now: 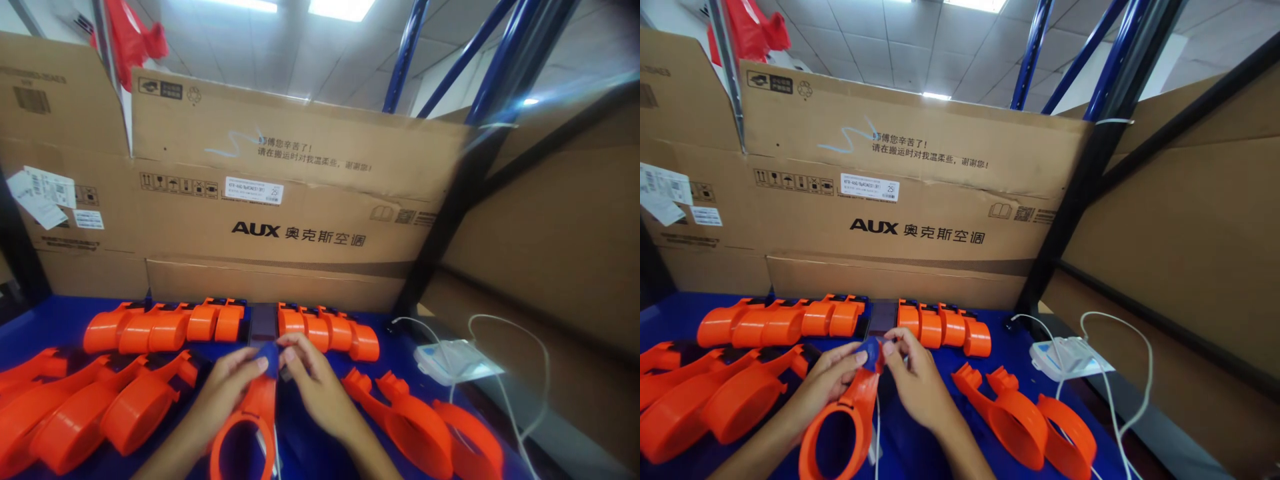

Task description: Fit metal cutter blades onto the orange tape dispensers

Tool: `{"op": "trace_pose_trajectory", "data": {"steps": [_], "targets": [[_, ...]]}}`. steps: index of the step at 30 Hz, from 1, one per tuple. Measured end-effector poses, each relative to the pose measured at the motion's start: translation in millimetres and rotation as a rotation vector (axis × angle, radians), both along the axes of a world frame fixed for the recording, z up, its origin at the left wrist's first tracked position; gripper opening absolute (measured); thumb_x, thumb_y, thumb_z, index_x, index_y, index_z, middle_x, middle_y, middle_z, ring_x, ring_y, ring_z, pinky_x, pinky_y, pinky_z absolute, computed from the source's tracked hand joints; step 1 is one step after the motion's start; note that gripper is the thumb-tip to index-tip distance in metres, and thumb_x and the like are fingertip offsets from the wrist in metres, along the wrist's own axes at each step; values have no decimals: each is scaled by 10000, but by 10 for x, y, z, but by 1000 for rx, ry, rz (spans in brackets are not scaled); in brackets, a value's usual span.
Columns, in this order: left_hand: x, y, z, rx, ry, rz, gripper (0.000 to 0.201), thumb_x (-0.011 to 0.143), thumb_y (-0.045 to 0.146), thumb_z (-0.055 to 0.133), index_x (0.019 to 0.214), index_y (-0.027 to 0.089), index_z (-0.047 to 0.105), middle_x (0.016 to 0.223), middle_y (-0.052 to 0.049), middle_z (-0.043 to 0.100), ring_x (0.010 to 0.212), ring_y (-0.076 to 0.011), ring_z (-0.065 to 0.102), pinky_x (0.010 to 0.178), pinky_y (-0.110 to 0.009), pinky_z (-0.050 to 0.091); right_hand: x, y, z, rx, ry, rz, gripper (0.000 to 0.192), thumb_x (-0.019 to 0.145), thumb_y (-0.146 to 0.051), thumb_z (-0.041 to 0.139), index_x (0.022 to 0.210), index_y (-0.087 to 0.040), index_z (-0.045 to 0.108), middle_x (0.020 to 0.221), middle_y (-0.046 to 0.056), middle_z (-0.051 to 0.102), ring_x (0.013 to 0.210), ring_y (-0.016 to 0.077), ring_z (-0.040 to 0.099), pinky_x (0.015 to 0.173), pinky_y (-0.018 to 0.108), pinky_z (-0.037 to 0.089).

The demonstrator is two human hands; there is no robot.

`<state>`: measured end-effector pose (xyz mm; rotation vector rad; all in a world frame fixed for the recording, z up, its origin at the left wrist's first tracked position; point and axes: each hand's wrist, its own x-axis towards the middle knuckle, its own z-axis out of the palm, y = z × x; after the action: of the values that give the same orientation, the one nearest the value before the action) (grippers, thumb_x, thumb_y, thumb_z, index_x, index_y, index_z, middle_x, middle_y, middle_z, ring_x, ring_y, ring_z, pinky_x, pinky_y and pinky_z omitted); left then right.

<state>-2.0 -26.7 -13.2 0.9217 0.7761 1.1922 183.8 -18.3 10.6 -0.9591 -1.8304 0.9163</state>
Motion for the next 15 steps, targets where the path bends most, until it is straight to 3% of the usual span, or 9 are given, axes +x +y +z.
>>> {"op": "trace_pose_trajectory", "data": {"steps": [2, 6, 9, 15], "targets": [[-24, 33, -5, -77, -102, 10, 385, 780, 408, 781, 1062, 152, 724, 863, -103, 797, 812, -284, 759, 733, -360, 580, 104, -3, 40, 67, -211, -51, 266, 1035, -422, 414, 952, -237, 585, 799, 4, 633, 741, 174, 596, 670, 279, 420], [-73, 49, 59, -181, -231, -30, 464, 837, 510, 664, 1120, 144, 706, 839, -120, 793, 777, -291, 765, 693, -372, 594, 278, -7, 15, 191, -607, -140, 145, 791, -275, 746, 758, -238, 610, 675, -14, 620, 608, 166, 556, 554, 260, 307], [-66, 20, 104, -203, -246, -47, 486, 845, 527, 654, 1151, 151, 691, 847, -118, 791, 790, -291, 766, 694, -367, 595, 314, -4, -49, 204, -679, -91, 174, 697, -167, 770, 775, -258, 644, 617, -33, 600, 578, 162, 551, 526, 250, 276], [-12, -73, 171, -234, -368, -103, 288, 858, 388, 712, 1060, 187, 667, 984, -105, 788, 906, -282, 754, 764, -346, 581, 301, 11, -22, 210, -659, -47, 160, 813, -109, 618, 827, -264, 656, 721, -6, 675, 717, 195, 631, 619, 262, 391]]}}
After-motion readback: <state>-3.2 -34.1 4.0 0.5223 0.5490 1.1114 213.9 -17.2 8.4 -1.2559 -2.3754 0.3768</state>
